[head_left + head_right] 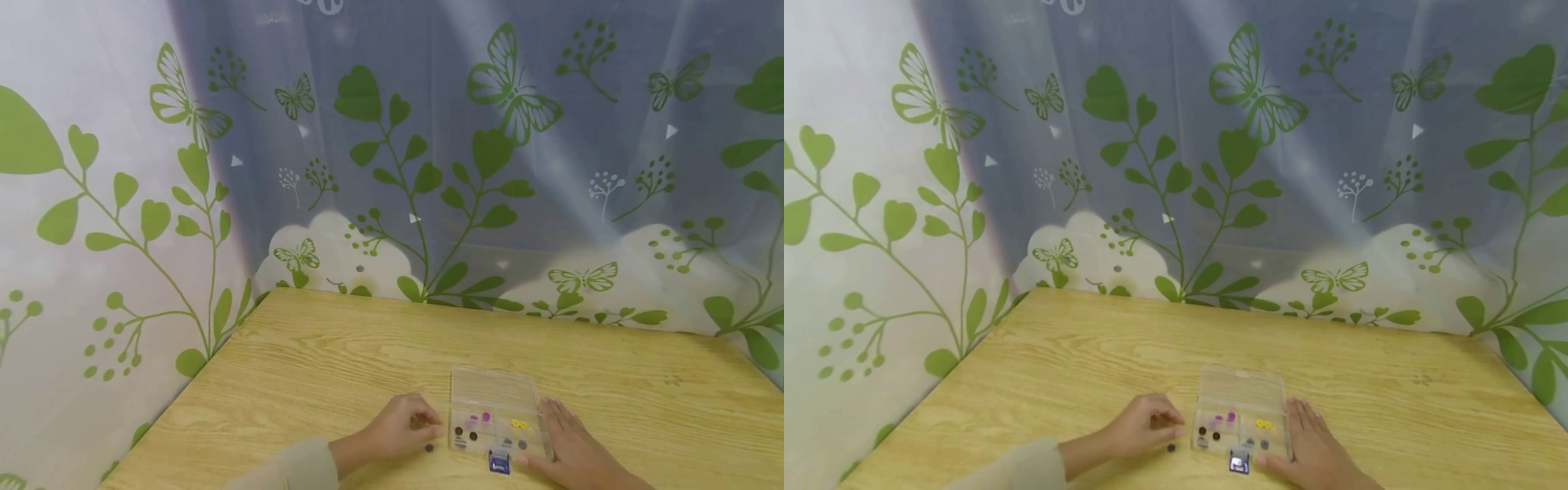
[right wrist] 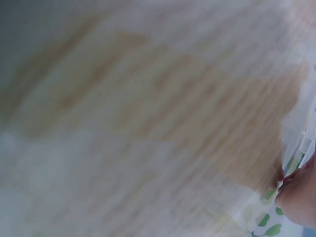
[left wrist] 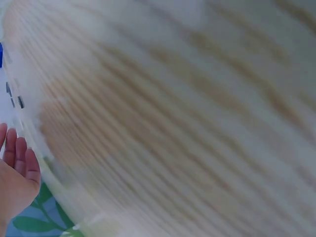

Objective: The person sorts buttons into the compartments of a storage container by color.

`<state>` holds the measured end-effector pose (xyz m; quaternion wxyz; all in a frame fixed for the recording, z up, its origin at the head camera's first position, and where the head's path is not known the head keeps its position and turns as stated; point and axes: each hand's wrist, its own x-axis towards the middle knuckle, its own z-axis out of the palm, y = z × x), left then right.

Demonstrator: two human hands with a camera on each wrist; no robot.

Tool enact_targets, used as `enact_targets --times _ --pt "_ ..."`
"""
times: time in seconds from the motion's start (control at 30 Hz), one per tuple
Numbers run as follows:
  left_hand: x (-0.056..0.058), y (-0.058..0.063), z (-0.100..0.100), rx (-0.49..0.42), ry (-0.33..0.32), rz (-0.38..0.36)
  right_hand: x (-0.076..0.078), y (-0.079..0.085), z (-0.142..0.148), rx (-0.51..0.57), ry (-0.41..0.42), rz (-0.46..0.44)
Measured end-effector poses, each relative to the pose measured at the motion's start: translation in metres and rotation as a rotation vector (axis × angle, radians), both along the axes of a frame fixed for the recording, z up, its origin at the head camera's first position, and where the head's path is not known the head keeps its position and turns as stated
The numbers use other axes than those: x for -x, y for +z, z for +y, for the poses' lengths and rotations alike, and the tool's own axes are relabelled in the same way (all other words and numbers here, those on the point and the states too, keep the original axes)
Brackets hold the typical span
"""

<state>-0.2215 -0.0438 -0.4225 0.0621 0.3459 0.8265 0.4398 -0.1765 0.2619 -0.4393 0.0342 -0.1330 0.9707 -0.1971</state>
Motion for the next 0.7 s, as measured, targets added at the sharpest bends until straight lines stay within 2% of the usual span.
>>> enact_targets --times 0.17,0.5,0.7 --pt "-0.001 0.000 -0.004 0.025 -0.005 -0.032 0.001 0.000 0.000 0.007 -0.003 -0.017" --pt "0.000 -0.004 -0.012 0.078 -0.033 -0.050 0.000 0.001 0.000 0.015 0.001 -0.024" --pt "0.000 -0.006 -0.014 0.067 -0.050 -0.096 0.001 0.001 0.000 0.012 -0.003 -0.030"
